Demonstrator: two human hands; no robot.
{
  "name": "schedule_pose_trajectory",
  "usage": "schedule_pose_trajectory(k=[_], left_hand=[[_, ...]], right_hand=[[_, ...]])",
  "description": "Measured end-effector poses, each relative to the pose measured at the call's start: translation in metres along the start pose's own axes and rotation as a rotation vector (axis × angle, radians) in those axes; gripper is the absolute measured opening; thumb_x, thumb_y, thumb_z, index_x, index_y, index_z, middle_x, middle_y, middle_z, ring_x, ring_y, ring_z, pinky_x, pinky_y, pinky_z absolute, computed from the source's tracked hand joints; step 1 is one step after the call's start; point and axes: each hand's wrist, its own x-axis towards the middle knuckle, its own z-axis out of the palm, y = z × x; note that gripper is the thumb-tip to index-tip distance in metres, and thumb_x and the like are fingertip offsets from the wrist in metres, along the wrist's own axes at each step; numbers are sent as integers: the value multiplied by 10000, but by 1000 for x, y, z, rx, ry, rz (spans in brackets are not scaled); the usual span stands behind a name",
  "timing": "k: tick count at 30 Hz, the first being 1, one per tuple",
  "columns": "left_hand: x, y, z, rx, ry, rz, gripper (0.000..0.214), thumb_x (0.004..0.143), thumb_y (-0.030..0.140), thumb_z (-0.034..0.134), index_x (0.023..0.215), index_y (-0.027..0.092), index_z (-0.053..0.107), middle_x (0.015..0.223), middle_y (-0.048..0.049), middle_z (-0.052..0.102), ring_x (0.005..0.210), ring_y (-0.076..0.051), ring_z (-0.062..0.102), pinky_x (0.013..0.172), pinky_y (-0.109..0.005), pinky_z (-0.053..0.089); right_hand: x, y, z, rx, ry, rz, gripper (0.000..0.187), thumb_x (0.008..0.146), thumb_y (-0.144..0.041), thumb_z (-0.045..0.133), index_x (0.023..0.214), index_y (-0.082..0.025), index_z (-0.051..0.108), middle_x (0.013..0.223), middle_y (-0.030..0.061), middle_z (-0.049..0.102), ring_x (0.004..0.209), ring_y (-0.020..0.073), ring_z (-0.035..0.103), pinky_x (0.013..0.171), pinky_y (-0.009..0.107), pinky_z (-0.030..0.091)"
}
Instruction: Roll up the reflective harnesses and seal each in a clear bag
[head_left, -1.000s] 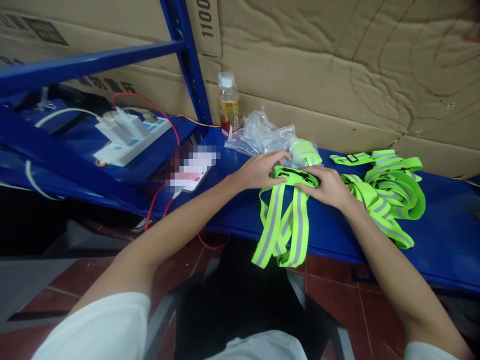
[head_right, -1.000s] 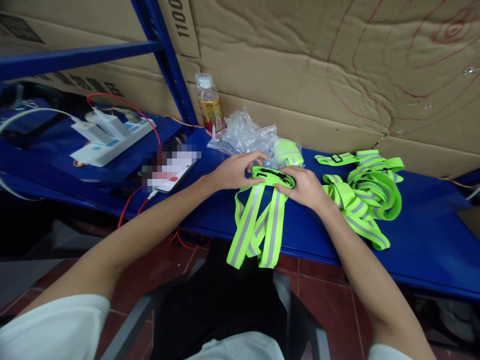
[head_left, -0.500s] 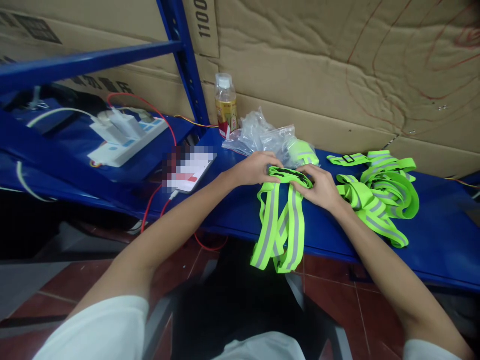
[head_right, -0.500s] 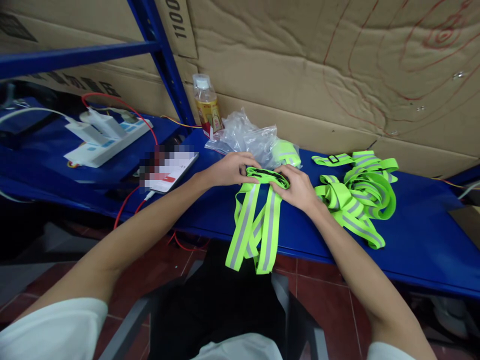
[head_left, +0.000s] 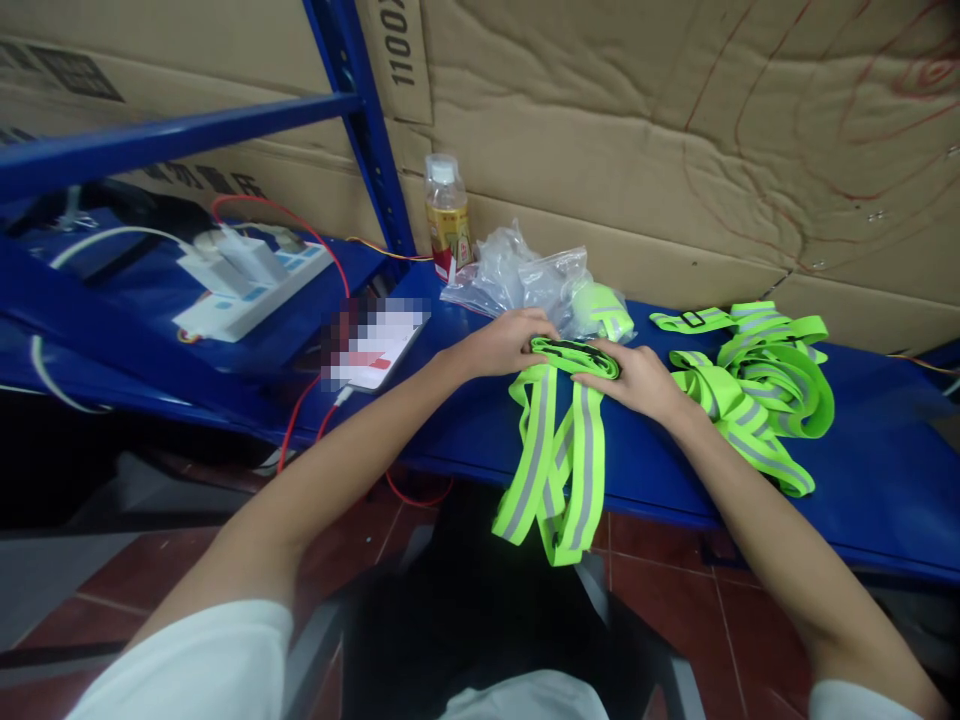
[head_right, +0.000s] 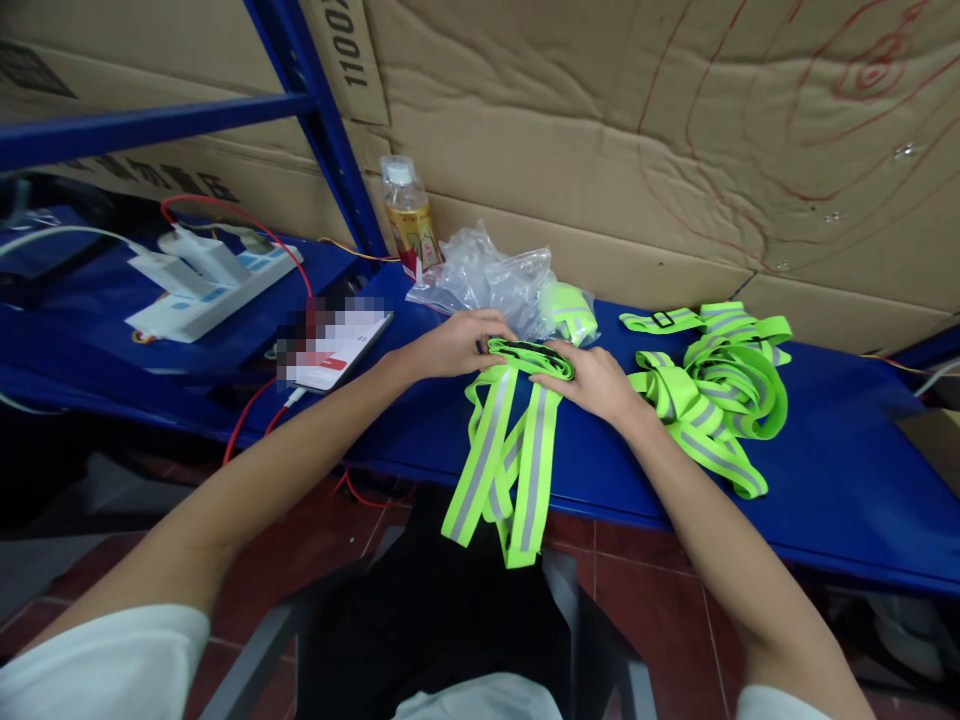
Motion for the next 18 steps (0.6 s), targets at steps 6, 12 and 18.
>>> schedule_pose_trajectory(k=[6, 12, 18], left_hand=[[-2, 9, -5, 162, -33, -15, 81, 857, 213, 714, 927, 217, 672, 1057, -35, 617, 771, -138, 594, 707, -266, 438], [1, 8, 0, 83, -57, 5, 162, 791, 165, 701, 888, 234, 591, 761, 38, 520, 689, -146, 531, 677, -277, 385], [-1, 13, 7, 135, -31, 15, 258, 715, 56, 607, 892, 240, 578, 718, 48, 529, 708, -161, 561, 669, -289, 360]], right_hand=[[-2, 0, -9, 17, -86, -18, 624, 919, -693, 723, 1390, -286, 751, 683, -4, 742, 622, 237, 709, 623, 338, 449], [-3, 3, -15, 11, -121, -16, 616, 938, -684, 704, 1411, -293, 753, 728, 5, 763, 627, 218, 697, 614, 332, 439], [-2, -1, -18, 64, -155, 93, 641, 1014, -766, 507, 1285, -254, 783, 699, 15, 714, 681, 238, 697, 610, 339, 431]])
